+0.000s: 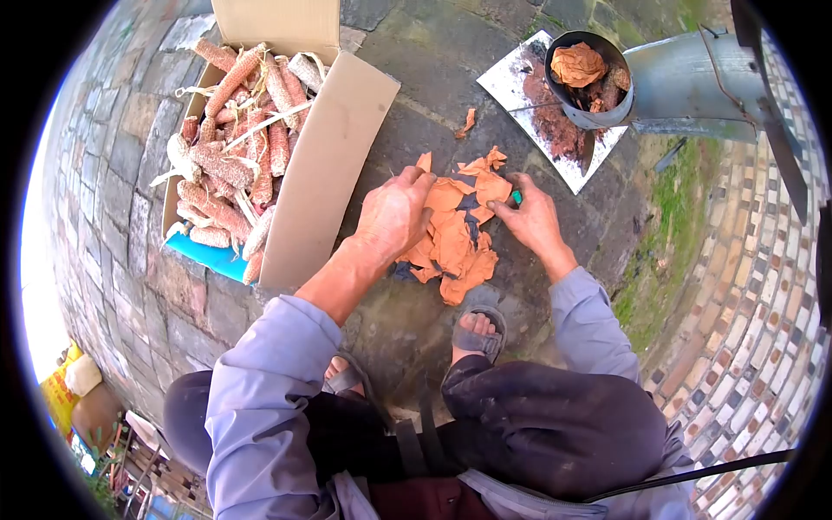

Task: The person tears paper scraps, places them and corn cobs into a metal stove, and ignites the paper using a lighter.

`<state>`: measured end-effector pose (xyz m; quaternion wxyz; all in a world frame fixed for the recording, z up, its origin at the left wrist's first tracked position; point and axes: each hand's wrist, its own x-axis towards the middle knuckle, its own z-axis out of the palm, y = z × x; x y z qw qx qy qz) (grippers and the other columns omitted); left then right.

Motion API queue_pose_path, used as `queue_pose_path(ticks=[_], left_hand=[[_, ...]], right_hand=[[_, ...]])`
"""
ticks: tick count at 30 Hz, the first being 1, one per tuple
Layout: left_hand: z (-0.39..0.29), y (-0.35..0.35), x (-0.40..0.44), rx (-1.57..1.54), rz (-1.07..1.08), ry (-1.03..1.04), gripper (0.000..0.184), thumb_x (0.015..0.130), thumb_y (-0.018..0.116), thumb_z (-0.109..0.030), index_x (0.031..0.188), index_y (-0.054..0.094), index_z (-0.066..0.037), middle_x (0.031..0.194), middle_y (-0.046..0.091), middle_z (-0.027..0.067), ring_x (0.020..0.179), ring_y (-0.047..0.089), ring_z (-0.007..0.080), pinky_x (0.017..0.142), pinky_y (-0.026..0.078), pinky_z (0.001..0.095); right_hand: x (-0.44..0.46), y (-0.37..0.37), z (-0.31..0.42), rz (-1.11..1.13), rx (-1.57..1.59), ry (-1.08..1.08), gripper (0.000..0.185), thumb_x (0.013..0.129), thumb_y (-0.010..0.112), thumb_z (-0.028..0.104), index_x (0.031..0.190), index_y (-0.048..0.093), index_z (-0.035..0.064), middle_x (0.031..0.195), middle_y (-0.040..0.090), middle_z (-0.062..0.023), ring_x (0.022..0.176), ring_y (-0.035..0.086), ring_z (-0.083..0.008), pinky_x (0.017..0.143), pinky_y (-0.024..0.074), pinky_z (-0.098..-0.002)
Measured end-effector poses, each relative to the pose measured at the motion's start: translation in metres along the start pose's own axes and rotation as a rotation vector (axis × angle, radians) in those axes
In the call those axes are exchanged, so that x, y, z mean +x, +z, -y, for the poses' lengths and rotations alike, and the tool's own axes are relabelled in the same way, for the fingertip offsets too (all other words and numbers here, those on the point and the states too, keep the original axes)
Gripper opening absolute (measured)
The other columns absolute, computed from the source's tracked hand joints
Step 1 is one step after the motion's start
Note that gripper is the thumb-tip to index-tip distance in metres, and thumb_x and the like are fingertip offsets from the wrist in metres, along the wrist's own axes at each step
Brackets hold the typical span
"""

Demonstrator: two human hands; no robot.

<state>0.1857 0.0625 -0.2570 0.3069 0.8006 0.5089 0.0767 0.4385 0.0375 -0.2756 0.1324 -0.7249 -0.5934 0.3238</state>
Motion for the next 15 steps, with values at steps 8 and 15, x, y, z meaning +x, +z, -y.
queue_pose_path(ticks=[8,15], left_hand=[[-0.002,0.014,0.003,-0.029,0.042,-0.068,0.045,0.078,0.071,-0.013,0.121,0.06,-0.004,0.115,0.06,0.0142,0.103,0.063,0.034,0.087,0.053,0.0437],[-0.01,-0.017,0.004,-0.171,-0.012,-0.046,0.021,0.079,0.065,-0.014,0.093,0.069,0.002,0.089,0.066,0.0177,0.09,0.067,0.0311,0.079,0.053,0.0424]], right_hand=[[-0.012,-0.001,0.009,0.042,0.031,0.087,0.027,0.079,0.073,0.025,0.092,0.065,0.0025,0.074,0.065,-0.0194,0.072,0.066,-0.0346,0.066,0.0501,-0.0428],[-0.021,-0.004,-0.006,0.015,0.096,0.126,0.026,0.079,0.073,0.023,0.093,0.065,0.0024,0.074,0.064,-0.0164,0.068,0.064,-0.0257,0.063,0.0491,-0.0386]])
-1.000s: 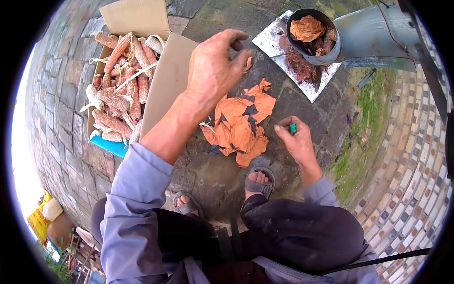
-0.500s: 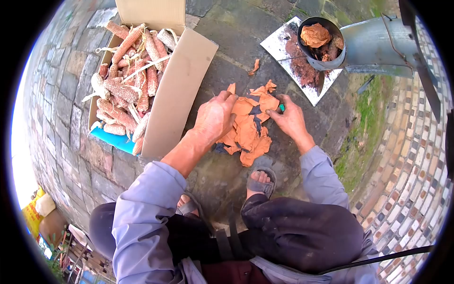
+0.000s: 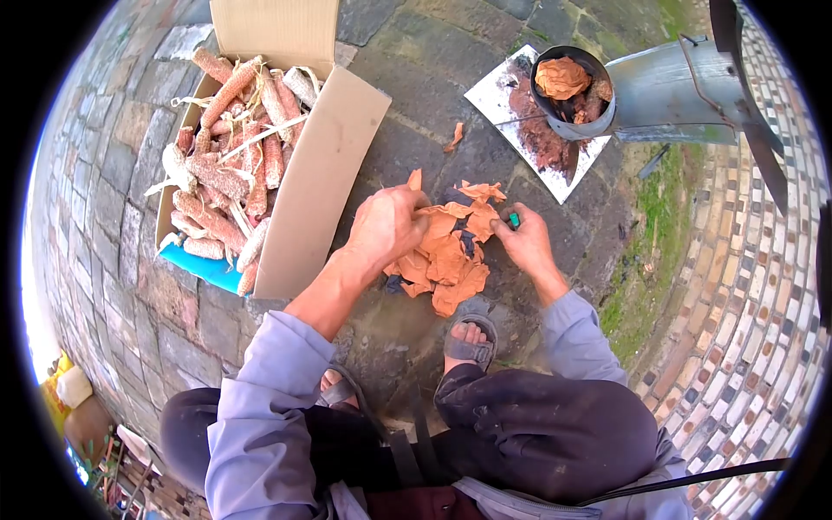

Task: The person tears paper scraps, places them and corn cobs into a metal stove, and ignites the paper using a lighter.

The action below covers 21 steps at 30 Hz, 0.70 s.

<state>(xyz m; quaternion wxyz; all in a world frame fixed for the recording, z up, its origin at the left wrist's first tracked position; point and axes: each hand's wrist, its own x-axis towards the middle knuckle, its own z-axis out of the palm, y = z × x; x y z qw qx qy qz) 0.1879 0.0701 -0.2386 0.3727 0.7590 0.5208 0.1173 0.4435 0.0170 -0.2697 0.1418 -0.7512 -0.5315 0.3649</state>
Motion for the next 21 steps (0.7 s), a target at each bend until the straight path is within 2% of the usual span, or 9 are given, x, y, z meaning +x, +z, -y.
queue_pose_path(ticks=[2,3,6,8,9,12,16,19,21], left_hand=[[-0.007,-0.017,0.011,-0.234,0.111,-0.195,0.025,0.078,0.067,-0.016,0.094,0.069,0.003,0.082,0.067,0.0187,0.079,0.068,0.0236,0.073,0.052,0.0375],[-0.007,-0.022,0.016,-0.297,0.043,-0.128,0.028,0.077,0.069,-0.017,0.095,0.068,0.005,0.077,0.067,0.0162,0.068,0.063,0.0165,0.068,0.051,0.0331],[-0.012,-0.035,0.021,-0.541,0.094,-0.186,0.024,0.08,0.069,-0.017,0.092,0.069,0.004,0.075,0.066,0.0053,0.067,0.058,0.012,0.064,0.049,0.0305],[-0.017,-0.047,0.022,-0.631,0.162,-0.222,0.022,0.081,0.069,-0.017,0.09,0.069,0.002,0.076,0.065,0.004,0.069,0.058,0.0112,0.064,0.048,0.0293],[-0.019,-0.051,0.023,-0.726,0.233,-0.25,0.019,0.082,0.07,-0.017,0.089,0.069,0.001,0.076,0.064,0.0026,0.07,0.058,0.0103,0.063,0.047,0.028],[-0.015,-0.046,0.021,-0.873,0.229,-0.257,0.019,0.083,0.07,-0.017,0.092,0.067,0.0,0.079,0.064,0.0026,0.073,0.059,0.01,0.063,0.048,0.0255],[-0.015,-0.037,0.016,-1.085,0.249,-0.31,0.024,0.085,0.069,-0.016,0.1,0.064,0.002,0.087,0.065,0.0044,0.077,0.061,0.0112,0.068,0.05,0.0245],[-0.016,-0.029,0.014,-1.11,0.245,-0.374,0.027,0.086,0.069,-0.017,0.105,0.062,0.002,0.093,0.065,0.0063,0.083,0.063,0.013,0.075,0.053,0.0271],[-0.018,-0.024,0.012,-1.117,0.188,-0.287,0.038,0.086,0.071,-0.019,0.114,0.058,0.002,0.102,0.065,0.0089,0.094,0.064,0.0157,0.086,0.053,0.0302]], right_hand=[[-0.003,-0.002,0.0,-0.127,0.049,-0.002,0.03,0.08,0.074,0.024,0.098,0.065,0.002,0.076,0.065,-0.0123,0.068,0.062,-0.021,0.063,0.049,-0.0372],[-0.003,-0.004,0.001,-0.128,0.049,-0.002,0.03,0.08,0.074,0.024,0.098,0.065,0.002,0.076,0.065,-0.0123,0.068,0.062,-0.021,0.063,0.049,-0.0372],[-0.005,-0.013,0.01,-0.12,0.128,0.012,0.033,0.083,0.074,0.026,0.102,0.064,0.0005,0.08,0.066,-0.0077,0.068,0.06,-0.017,0.062,0.0486,-0.0336],[-0.007,-0.019,0.021,0.014,0.456,-0.013,0.033,0.087,0.072,0.027,0.103,0.064,-0.001,0.079,0.064,-0.0042,0.063,0.054,-0.0104,0.056,0.0449,-0.0281],[-0.014,-0.03,0.039,0.127,0.604,0.075,0.038,0.089,0.071,0.031,0.107,0.063,-0.0017,0.081,0.062,-0.0021,0.058,0.048,-0.0056,0.05,0.0388,-0.0235],[-0.021,-0.035,0.056,0.236,0.868,0.049,0.045,0.089,0.071,0.035,0.113,0.061,-0.0024,0.085,0.061,-0.0021,0.056,0.045,-0.0032,0.047,0.0346,-0.0222],[-0.03,-0.03,0.057,0.361,0.82,0.025,0.05,0.089,0.07,0.04,0.116,0.061,-0.0024,0.091,0.063,-0.0033,0.06,0.047,-0.0035,0.051,0.0368,-0.0217],[-0.039,-0.022,0.074,0.311,0.727,-0.029,0.042,0.089,0.073,0.029,0.115,0.061,-0.002,0.083,0.06,0.0012,0.069,0.05,-0.0035,0.06,0.0382,-0.0205],[-0.042,-0.019,0.074,0.339,0.794,-0.001,0.038,0.09,0.072,0.026,0.114,0.061,-0.0016,0.079,0.058,0.003,0.065,0.049,-0.003,0.056,0.0365,-0.0206]])
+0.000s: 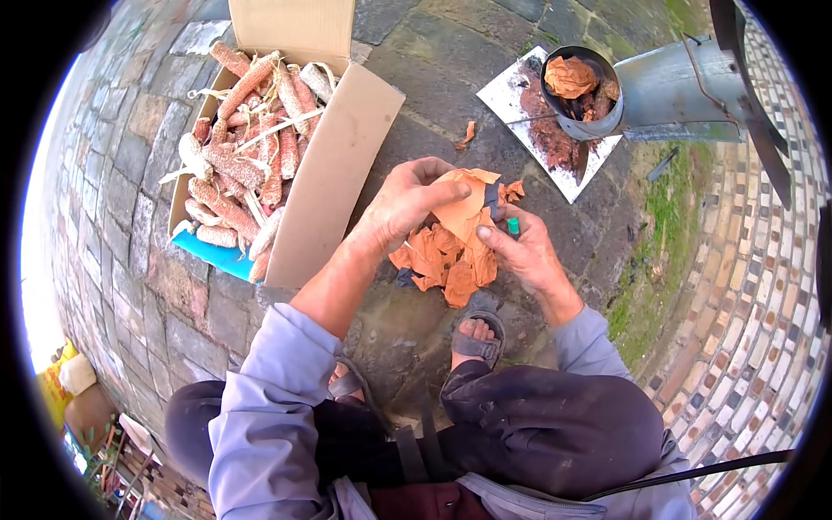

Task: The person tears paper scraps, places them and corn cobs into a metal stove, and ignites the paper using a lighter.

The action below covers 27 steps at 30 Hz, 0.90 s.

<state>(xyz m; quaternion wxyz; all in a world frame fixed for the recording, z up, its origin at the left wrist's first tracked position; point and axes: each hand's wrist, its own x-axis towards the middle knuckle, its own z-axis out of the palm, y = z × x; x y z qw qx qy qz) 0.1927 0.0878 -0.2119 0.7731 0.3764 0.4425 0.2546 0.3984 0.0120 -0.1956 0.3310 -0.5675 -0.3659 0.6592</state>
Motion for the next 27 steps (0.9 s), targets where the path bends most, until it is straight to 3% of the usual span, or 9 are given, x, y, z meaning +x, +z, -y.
queue_pose_path(ticks=[4,8,11,13,14,16,18,21,27], left_hand=[[0.008,0.018,-0.011,-0.464,0.209,0.007,0.062,0.084,0.074,-0.021,0.135,0.046,0.002,0.119,0.062,0.0118,0.114,0.059,0.0209,0.099,0.048,0.0365],[0.025,0.037,-0.013,-0.469,0.148,0.057,0.049,0.089,0.067,-0.016,0.131,0.05,0.002,0.118,0.063,0.0101,0.11,0.062,0.0211,0.098,0.049,0.0368],[0.022,0.044,-0.01,-0.445,0.043,0.006,0.034,0.092,0.06,-0.01,0.124,0.055,0.003,0.113,0.066,0.0114,0.103,0.065,0.021,0.092,0.052,0.0351],[0.02,0.047,-0.007,-0.424,-0.161,-0.041,0.026,0.094,0.056,-0.012,0.115,0.062,0.003,0.108,0.067,0.009,0.098,0.064,0.017,0.089,0.051,0.034],[0.018,0.046,-0.007,-0.492,-0.237,-0.073,0.021,0.095,0.053,-0.01,0.109,0.062,0.002,0.102,0.067,0.0085,0.094,0.064,0.0168,0.085,0.052,0.0335],[0.01,0.049,-0.01,-0.562,-0.295,-0.118,0.018,0.095,0.051,-0.009,0.105,0.062,0.002,0.099,0.067,0.0087,0.092,0.064,0.0172,0.083,0.052,0.0331],[0.01,0.049,-0.009,-0.631,-0.353,-0.164,0.016,0.095,0.05,-0.008,0.101,0.062,0.001,0.095,0.067,0.0089,0.09,0.064,0.0176,0.081,0.052,0.0328],[0.017,0.046,-0.004,-0.764,-0.426,-0.257,0.014,0.093,0.049,-0.017,0.092,0.054,-0.004,0.077,0.057,0.0061,0.062,0.053,0.0196,0.06,0.048,0.0363],[0.001,0.046,-0.008,-0.849,-0.545,-0.372,0.027,0.09,0.055,-0.031,0.076,0.045,-0.011,0.056,0.037,-0.0003,0.046,0.034,0.0146,0.048,0.034,0.0305]], right_hand=[[-0.002,0.0,-0.003,0.018,0.251,0.091,0.028,0.092,0.07,0.021,0.108,0.061,-0.0007,0.071,0.052,0.0069,0.052,0.042,-0.0011,0.045,0.0288,-0.0212],[-0.001,0.006,-0.004,-0.013,0.267,0.078,0.024,0.093,0.068,0.02,0.107,0.061,0.001,0.066,0.047,0.0083,0.046,0.035,0.0001,0.04,0.0224,-0.022],[-0.002,0.007,-0.016,0.006,0.194,0.084,0.026,0.095,0.067,0.024,0.107,0.061,0.0016,0.066,0.048,0.0076,0.049,0.039,-0.0012,0.043,0.0269,-0.0232],[-0.003,0.014,-0.017,-0.003,-0.109,0.038,0.029,0.096,0.065,0.029,0.104,0.063,0.0012,0.068,0.051,0.0071,0.056,0.046,-0.0023,0.049,0.0338,-0.0238],[-0.008,0.017,-0.014,-0.028,-0.201,-0.018,0.033,0.096,0.063,0.03,0.102,0.063,-0.0022,0.07,0.057,0.0042,0.065,0.053,-0.0064,0.057,0.0411,-0.0286],[-0.006,0.026,-0.024,-0.06,-0.255,-0.138,0.033,0.095,0.064,0.031,0.102,0.063,-0.0019,0.069,0.053,0.0046,0.062,0.048,-0.0065,0.054,0.0386,-0.0276],[-0.01,0.031,-0.022,-0.081,-0.327,-0.191,0.032,0.094,0.065,0.025,0.105,0.061,-0.0049,0.074,0.062,-0.0059,0.067,0.058,-0.0149,0.06,0.0437,-0.035],[-0.012,0.034,-0.018,-0.028,-0.593,-0.231,0.029,0.091,0.066,0.018,0.107,0.06,-0.0048,0.082,0.064,-0.0179,0.068,0.064,-0.0319,0.064,0.0485,-0.0406],[-0.016,0.036,-0.015,0.021,-0.804,-0.499,0.028,0.086,0.067,0.012,0.11,0.057,0.0013,0.086,0.063,-0.0186,0.07,0.062,-0.0405,0.063,0.0498,-0.0468]])
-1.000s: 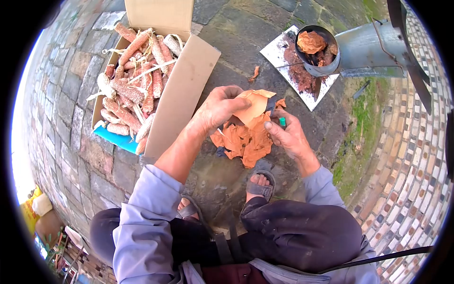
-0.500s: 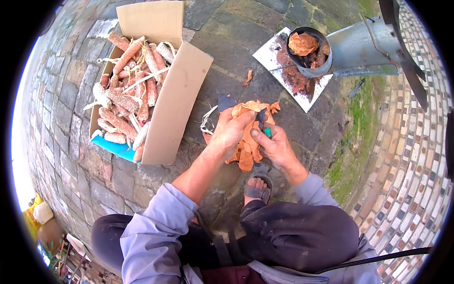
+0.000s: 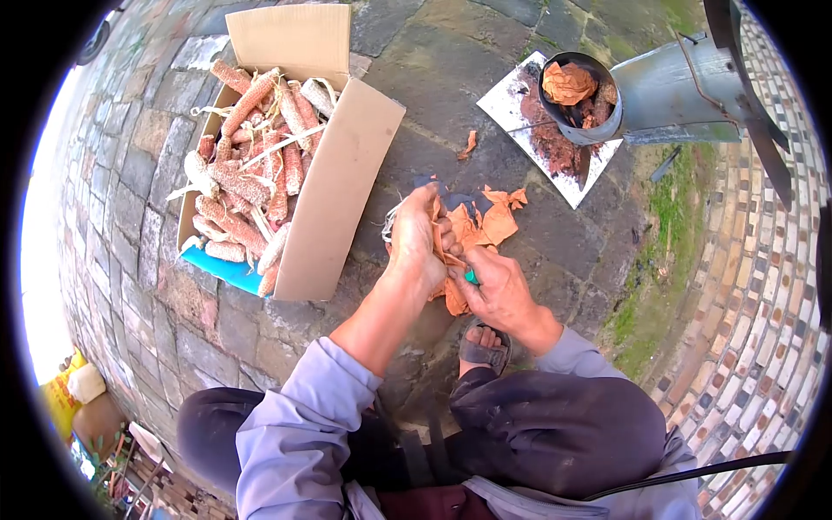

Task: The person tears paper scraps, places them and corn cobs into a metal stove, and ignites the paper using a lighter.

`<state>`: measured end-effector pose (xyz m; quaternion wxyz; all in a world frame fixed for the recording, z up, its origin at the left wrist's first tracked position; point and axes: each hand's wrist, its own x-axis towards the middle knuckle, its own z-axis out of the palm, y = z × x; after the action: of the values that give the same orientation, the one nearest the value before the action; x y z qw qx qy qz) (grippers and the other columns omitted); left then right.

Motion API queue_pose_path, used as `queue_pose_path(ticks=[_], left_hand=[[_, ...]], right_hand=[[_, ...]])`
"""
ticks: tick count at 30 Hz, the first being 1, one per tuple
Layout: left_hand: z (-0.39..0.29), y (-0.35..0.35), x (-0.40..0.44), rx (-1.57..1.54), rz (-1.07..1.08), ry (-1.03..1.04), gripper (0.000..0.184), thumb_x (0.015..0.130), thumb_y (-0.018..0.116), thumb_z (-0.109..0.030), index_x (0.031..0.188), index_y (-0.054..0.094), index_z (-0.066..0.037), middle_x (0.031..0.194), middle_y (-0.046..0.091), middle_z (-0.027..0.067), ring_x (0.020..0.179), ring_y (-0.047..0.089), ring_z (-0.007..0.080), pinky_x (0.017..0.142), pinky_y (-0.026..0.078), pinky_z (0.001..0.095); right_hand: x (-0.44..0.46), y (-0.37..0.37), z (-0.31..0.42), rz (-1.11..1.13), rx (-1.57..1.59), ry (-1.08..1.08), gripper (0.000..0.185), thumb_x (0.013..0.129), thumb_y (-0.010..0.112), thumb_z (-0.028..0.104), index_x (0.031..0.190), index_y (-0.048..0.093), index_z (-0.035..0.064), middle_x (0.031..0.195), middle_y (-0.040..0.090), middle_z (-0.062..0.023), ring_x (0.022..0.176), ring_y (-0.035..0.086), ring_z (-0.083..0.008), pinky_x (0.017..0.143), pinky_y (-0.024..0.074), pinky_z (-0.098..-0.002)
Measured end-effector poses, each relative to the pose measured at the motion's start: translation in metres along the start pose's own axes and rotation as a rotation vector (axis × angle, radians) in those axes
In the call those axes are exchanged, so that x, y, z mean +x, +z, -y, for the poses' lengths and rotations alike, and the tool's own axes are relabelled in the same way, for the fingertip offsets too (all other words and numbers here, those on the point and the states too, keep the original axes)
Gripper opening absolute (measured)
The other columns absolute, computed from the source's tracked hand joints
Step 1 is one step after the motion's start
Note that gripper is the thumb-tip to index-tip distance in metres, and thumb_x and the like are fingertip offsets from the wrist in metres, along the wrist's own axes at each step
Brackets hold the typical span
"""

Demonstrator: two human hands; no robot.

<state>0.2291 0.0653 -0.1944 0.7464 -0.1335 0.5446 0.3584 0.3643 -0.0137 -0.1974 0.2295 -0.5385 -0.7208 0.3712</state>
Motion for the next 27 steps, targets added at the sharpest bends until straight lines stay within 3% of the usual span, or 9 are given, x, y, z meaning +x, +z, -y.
queue_pose_path(ticks=[5,8,10,14,16,18,21,25,27], left_hand=[[-0.001,-0.007,0.002,0.071,0.047,0.001,0.038,0.096,0.053,-0.037,0.069,0.037,-0.015,0.052,0.025,-0.0042,0.039,0.021,0.0106,0.039,0.022,0.0283],[-0.004,-0.005,-0.003,0.097,0.157,0.007,0.041,0.097,0.052,-0.037,0.066,0.036,-0.015,0.049,0.023,-0.005,0.036,0.02,0.01,0.037,0.021,0.0273],[-0.005,-0.001,-0.009,0.109,0.223,0.006,0.043,0.098,0.05,-0.036,0.065,0.035,-0.015,0.049,0.023,-0.0051,0.036,0.02,0.0096,0.036,0.02,0.0273],[-0.002,0.004,-0.012,0.169,0.375,0.019,0.046,0.098,0.05,-0.037,0.061,0.032,-0.016,0.047,0.022,-0.005,0.036,0.018,0.0081,0.035,0.019,0.0256],[-0.003,0.004,-0.013,0.13,0.435,0.057,0.047,0.098,0.051,-0.037,0.06,0.032,-0.016,0.046,0.02,-0.0053,0.036,0.017,0.008,0.034,0.02,0.0249],[-0.004,0.007,-0.016,0.146,0.437,0.069,0.049,0.098,0.05,-0.039,0.059,0.031,-0.016,0.045,0.02,-0.0053,0.035,0.017,0.008,0.034,0.021,0.0244],[-0.004,0.006,-0.012,0.079,0.481,0.122,0.051,0.097,0.051,-0.044,0.059,0.033,-0.016,0.044,0.022,-0.0051,0.034,0.018,0.0086,0.034,0.021,0.025],[-0.008,0.004,-0.011,-0.014,0.454,0.143,0.048,0.094,0.057,-0.043,0.059,0.038,-0.015,0.045,0.024,-0.0037,0.035,0.019,0.0101,0.037,0.021,0.0271],[-0.011,0.004,-0.01,-0.027,0.408,0.155,0.049,0.092,0.06,-0.045,0.059,0.038,-0.016,0.045,0.025,-0.0035,0.036,0.019,0.0104,0.037,0.02,0.0275]], right_hand=[[0.001,-0.004,0.006,0.016,-0.023,-0.05,0.032,0.084,0.069,0.013,0.112,0.058,0.0027,0.087,0.063,-0.0187,0.067,0.063,-0.0365,0.061,0.0496,-0.0433],[-0.002,-0.011,-0.006,0.11,0.252,0.052,0.03,0.09,0.068,0.023,0.111,0.062,0.0014,0.077,0.063,-0.0116,0.06,0.06,-0.0269,0.056,0.0464,-0.0358],[-0.003,-0.012,-0.019,0.182,0.71,0.302,0.04,0.095,0.063,0.039,0.105,0.066,0.0011,0.066,0.055,-0.0008,0.054,0.051,-0.0142,0.051,0.0396,-0.0274],[0.0,-0.019,-0.019,0.315,0.981,0.536,0.047,0.096,0.06,0.044,0.112,0.065,-0.0002,0.067,0.053,0.0049,0.049,0.046,-0.0052,0.046,0.0366,-0.0221],[-0.006,0.0,-0.023,0.204,0.984,0.474,0.045,0.095,0.06,0.047,0.098,0.067,0.0033,0.061,0.045,0.0072,0.047,0.04,-0.0038,0.042,0.0316,-0.0226],[-0.011,-0.005,-0.012,0.329,1.148,0.688,0.04,0.095,0.062,0.043,0.098,0.065,0.0028,0.063,0.049,0.006,0.047,0.042,-0.0043,0.04,0.0317,-0.0227],[-0.015,0.011,-0.015,0.266,1.349,0.661,0.034,0.096,0.064,0.036,0.099,0.064,0.0026,0.066,0.055,0.004,0.053,0.049,-0.0055,0.046,0.0387,-0.0229],[-0.005,0.007,-0.004,0.202,1.131,0.408,0.027,0.098,0.061,0.027,0.1,0.066,0.0007,0.073,0.063,0.0015,0.07,0.06,-0.008,0.064,0.0456,-0.0245],[-0.004,0.004,-0.002,0.203,1.014,0.389,0.027,0.098,0.061,0.028,0.101,0.067,0.0014,0.073,0.064,0.0012,0.07,0.06,-0.008,0.063,0.0455,-0.0246]])
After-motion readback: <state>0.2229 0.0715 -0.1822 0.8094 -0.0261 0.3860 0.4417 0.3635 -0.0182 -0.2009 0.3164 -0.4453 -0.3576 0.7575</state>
